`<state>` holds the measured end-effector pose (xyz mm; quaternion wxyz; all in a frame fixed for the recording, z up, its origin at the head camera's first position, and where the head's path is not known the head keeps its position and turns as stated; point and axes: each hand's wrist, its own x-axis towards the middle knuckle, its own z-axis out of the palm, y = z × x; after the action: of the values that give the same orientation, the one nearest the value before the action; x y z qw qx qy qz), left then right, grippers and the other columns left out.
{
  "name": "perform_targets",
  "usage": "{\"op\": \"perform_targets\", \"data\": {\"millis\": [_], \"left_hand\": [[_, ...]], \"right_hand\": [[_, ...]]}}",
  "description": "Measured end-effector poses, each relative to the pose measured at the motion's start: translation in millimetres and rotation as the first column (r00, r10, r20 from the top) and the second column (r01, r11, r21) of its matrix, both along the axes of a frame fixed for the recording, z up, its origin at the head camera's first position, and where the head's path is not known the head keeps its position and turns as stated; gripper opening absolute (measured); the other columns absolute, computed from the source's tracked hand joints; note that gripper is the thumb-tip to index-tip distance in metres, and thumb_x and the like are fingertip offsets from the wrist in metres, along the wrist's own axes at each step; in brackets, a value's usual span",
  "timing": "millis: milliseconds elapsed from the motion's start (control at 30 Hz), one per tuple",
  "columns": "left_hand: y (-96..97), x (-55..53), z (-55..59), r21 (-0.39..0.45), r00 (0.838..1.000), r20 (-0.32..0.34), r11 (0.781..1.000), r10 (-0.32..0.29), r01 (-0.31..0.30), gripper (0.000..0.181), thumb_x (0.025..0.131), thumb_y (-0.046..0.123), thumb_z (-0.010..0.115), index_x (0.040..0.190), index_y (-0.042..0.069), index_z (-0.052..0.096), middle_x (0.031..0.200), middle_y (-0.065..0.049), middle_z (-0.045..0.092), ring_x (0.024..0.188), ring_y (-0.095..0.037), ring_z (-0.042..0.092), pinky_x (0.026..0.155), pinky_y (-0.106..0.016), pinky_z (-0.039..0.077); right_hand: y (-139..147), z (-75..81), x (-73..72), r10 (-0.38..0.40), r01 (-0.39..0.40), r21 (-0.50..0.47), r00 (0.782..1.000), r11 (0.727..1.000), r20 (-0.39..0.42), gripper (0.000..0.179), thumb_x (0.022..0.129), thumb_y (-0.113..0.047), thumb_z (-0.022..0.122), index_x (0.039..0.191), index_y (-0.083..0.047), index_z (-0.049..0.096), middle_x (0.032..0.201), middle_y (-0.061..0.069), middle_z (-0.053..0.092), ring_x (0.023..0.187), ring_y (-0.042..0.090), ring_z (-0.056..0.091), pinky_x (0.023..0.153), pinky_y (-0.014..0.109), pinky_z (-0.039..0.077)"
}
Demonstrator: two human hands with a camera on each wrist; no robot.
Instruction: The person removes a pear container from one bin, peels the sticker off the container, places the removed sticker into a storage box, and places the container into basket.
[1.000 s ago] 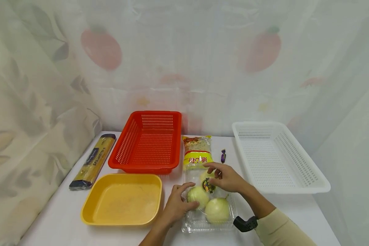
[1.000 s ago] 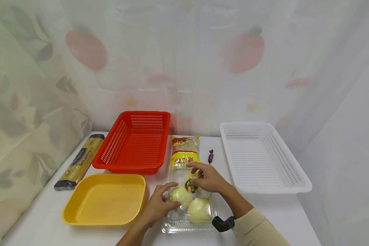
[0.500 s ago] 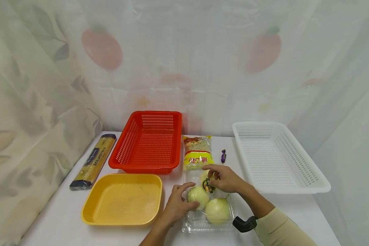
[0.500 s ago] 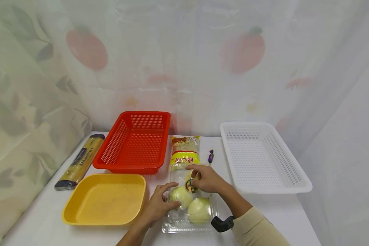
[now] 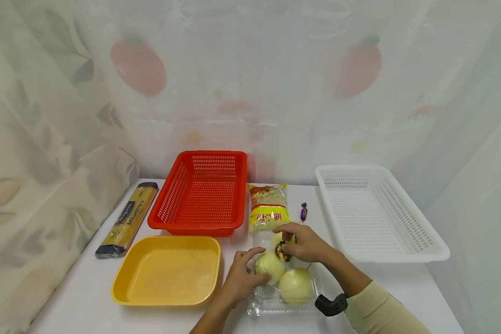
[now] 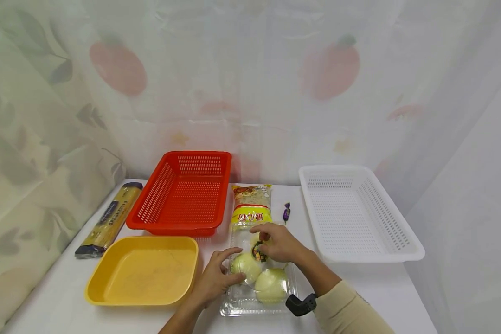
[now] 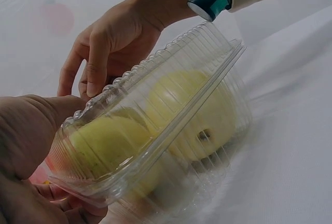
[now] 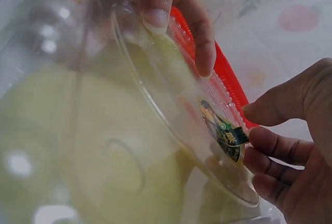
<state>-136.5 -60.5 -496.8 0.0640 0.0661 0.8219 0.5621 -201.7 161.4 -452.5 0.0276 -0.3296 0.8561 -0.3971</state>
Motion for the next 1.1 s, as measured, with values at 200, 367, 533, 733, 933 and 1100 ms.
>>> {"op": "perform_targets", "data": {"millis": [200,367,533,733,933,1100], "left_hand": [[-0.2,0.4,0.5,0.007,1.000,-0.002,1.000,-0.003,0.003,0.062,0.069,0.018,0.083,0.127,0.021,0.062,0.110,-0.015,0.043,0.077,-0.022,0.043,0.061,-0.031,0.040],[0.1,1.5,2.0,0.009,1.000,-0.005,1.000,-0.011,0.011,0.062,0.069,0.018,0.083,0.127,0.021,0.062,0.110,-0.016,0.043,0.076,-0.022,0.042,0.061,-0.031,0.039],[0.0,1.7,2.8,0.001,1.000,-0.006,1.000,-0.011,0.011,0.061,0.070,0.019,0.083,0.127,0.022,0.062,0.109,-0.015,0.043,0.076,-0.022,0.042,0.060,-0.031,0.039],[0.5,0.9,1.3,-0.006,1.000,-0.014,1.000,-0.009,0.009,0.061,0.070,0.019,0.083,0.127,0.022,0.061,0.110,-0.016,0.043,0.076,-0.022,0.042,0.061,-0.031,0.039],[0.5,0.8,1.8,-0.009,1.000,-0.006,1.000,-0.011,0.011,0.061,0.070,0.020,0.083,0.127,0.022,0.061,0.110,-0.016,0.043,0.077,-0.022,0.041,0.061,-0.032,0.038],[0.1,1.0,2.4,-0.012,1.000,-0.004,1.000,-0.009,0.009,0.061,0.070,0.019,0.084,0.128,0.021,0.061,0.110,-0.016,0.043,0.077,-0.022,0.041,0.060,-0.032,0.038]], "right_hand": [[-1.6,0.1,-1.1,0.038,-0.038,-0.001,0.999,0.999,-0.017,0.034,0.081,0.004,0.069,0.114,-0.006,0.066,0.091,0.005,0.061,0.077,0.015,0.056,0.062,0.029,0.050],[-1.6,-1.6,-1.8,0.039,-0.038,0.030,0.999,0.999,-0.017,0.027,0.082,0.005,0.067,0.108,-0.003,0.070,0.088,0.000,0.064,0.075,0.012,0.056,0.063,0.029,0.049],[-1.3,-1.3,-2.9,0.055,-0.054,0.028,0.998,0.998,-0.029,0.022,0.082,0.006,0.067,0.101,-0.003,0.073,0.090,-0.002,0.068,0.070,0.008,0.054,0.061,0.027,0.048],[0.5,-0.2,-3.3,0.059,-0.058,0.025,0.997,0.998,-0.048,0.018,0.084,0.006,0.067,0.099,-0.002,0.074,0.094,0.001,0.070,0.079,0.010,0.061,0.067,0.028,0.051],[3.4,-0.6,-3.7,-0.004,0.004,0.035,1.000,0.999,-0.022,0.017,0.084,0.003,0.067,0.098,-0.004,0.074,0.093,-0.001,0.069,0.081,0.011,0.062,0.070,0.029,0.052],[5.8,-2.7,-4.0,-0.048,0.048,0.015,0.999,0.999,0.003,0.016,0.084,0.001,0.068,0.097,-0.006,0.074,0.090,-0.003,0.069,0.079,0.009,0.062,0.070,0.029,0.052]]}}
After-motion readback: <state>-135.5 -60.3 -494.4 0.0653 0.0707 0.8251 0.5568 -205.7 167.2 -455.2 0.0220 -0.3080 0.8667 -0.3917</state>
